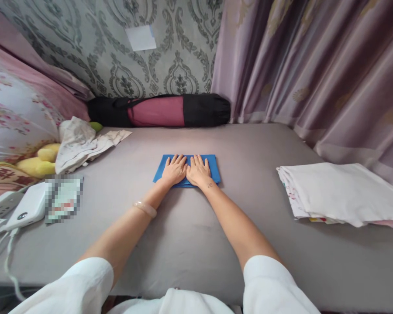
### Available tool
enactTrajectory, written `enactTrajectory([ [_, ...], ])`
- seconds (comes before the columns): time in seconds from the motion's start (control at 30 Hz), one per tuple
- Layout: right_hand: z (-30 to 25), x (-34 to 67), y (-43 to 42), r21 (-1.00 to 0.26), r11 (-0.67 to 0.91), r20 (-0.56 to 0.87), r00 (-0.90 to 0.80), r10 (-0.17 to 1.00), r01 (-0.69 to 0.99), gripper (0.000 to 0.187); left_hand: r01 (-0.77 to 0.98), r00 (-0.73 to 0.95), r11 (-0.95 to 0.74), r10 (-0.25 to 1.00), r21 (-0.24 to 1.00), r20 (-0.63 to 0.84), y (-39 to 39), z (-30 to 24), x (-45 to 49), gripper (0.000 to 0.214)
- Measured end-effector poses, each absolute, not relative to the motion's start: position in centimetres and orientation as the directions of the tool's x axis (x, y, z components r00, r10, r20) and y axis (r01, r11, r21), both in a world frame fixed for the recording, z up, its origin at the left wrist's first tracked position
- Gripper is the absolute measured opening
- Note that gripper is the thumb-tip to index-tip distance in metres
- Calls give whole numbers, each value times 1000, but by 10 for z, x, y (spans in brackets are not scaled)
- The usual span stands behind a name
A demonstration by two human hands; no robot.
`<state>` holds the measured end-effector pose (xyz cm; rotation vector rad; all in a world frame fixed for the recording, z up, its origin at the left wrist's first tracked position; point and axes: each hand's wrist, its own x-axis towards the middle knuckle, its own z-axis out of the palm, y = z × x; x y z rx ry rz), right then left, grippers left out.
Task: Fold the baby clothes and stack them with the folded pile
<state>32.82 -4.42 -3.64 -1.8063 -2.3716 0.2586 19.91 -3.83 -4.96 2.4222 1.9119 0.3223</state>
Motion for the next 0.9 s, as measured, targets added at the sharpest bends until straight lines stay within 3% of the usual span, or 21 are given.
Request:
enactTrajectory([
  [0.23,-39,328,-42,-232,60,27,-56,998,971,61,978,32,-61,989,199,145,-40,-48,201,60],
  [0.4,-39,329,-42,-242,15,33,-7,999,970,62,960,-125,89,985,265,121,-41,-45,190,66],
  [0.67,-46,349,-38,-292,-54,66,76,995,955,63,931,-95,65,993,360,66,-42,-46,165,64],
  [0.9,-38,370,-39,-275,-160,-38,155,987,948,65,934,-120,99,992,342,41,-41,-48,153,67],
])
